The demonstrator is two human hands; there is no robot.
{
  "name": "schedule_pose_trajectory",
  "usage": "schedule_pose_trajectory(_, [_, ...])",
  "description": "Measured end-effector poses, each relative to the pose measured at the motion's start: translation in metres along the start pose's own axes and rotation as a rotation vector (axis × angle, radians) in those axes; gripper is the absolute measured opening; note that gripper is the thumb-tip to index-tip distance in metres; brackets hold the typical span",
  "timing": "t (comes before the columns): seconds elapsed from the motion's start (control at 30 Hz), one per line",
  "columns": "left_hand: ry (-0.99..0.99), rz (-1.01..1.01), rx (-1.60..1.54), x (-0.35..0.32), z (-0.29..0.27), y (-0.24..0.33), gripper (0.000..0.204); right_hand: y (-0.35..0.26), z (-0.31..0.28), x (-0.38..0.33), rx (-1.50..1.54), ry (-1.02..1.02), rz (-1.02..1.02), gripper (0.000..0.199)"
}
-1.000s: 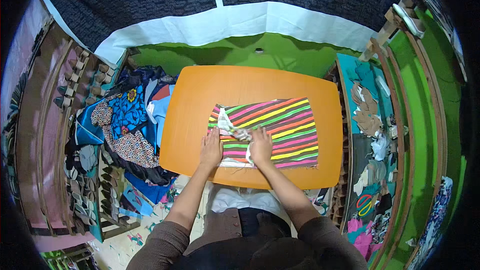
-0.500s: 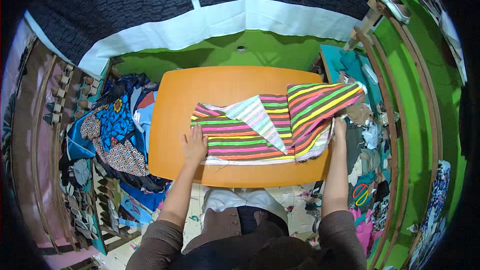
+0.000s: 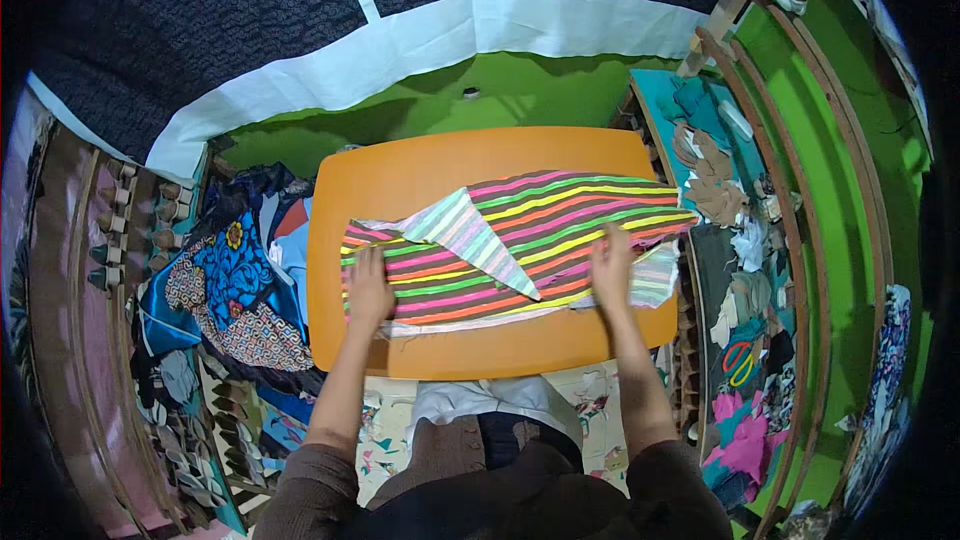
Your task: Fold three different pieces of fabric or clothing on a table and place them on a shelf.
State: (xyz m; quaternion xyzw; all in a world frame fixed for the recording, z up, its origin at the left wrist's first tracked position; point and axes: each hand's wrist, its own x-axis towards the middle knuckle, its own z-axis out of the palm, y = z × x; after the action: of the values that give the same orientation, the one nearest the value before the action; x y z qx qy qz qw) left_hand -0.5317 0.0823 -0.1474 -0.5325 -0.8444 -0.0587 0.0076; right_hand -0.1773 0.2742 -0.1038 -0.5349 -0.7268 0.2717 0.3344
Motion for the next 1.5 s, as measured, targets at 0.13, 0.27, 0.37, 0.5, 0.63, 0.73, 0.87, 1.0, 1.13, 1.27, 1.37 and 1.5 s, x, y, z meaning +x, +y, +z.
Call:
schedule_pose_trajectory(0.13, [0.127, 0.220, -0.167, 0.030, -0.006, 0.031, 0.066, -0.057, 0.074, -0.035, -0.147, -0.351, -0.152, 0.067])
schedule_pose_trajectory(0.27, [0.213, 0.264, -0.335, 0.048, -0.020, 0.040, 0.065, -0.088, 0.114, -0.036, -0.140, -0.493, 0.039, 0.055])
schedule_pose_trajectory(0.37, [0.223, 0.186, -0.449, 0.053, -0.035, 0.023, 0.072, -0.129, 0.137, -0.038, 0.023, -0.286, -0.064, 0.033])
schedule_pose_trajectory(0.5, [0.281, 0.394, -0.457, 0.065, -0.053, -0.001, 0.080, -0.177, 0.157, -0.011, 0.062, -0.256, -0.022, 0.031])
schedule_pose_trajectory(0.63, [0.110, 0.484, -0.276, 0.085, -0.042, -0.022, 0.083, -0.190, 0.161, 0.018, 0.197, -0.365, -0.002, 0.031])
schedule_pose_trajectory(0.73, [0.069, 0.399, -0.324, 0.100, -0.017, -0.037, 0.052, -0.177, 0.151, 0.024, 0.213, -0.353, 0.040, 0.030])
schedule_pose_trajectory(0.87, [-0.066, 0.398, -0.457, 0.118, -0.012, -0.054, 0.020, -0.147, 0.125, 0.022, -0.182, -0.220, -0.138, 0.045])
schedule_pose_trajectory(1.0, [0.083, 0.124, -0.702, 0.129, -0.017, -0.068, 0.022, -0.105, 0.125, -0.004, -0.587, -0.498, -0.018, 0.069])
schedule_pose_trajectory(1.13, [-0.007, 0.086, -0.504, 0.141, -0.014, -0.095, 0.024, -0.076, 0.138, -0.023, -0.618, -0.449, -0.088, 0.076])
schedule_pose_trajectory(1.27, [0.002, 0.148, -0.386, 0.140, -0.016, -0.097, 0.016, -0.069, 0.141, -0.026, -0.620, -0.452, -0.033, 0.073])
schedule_pose_trajectory(1.37, [0.120, 0.228, -0.095, 0.135, -0.018, -0.101, 0.018, -0.067, 0.141, -0.029, -0.546, -0.476, -0.025, 0.072])
schedule_pose_trajectory(1.5, [0.238, 0.456, -0.266, 0.122, -0.024, -0.069, 0.035, -0.088, 0.157, -0.048, -0.586, -0.346, 0.022, 0.075])
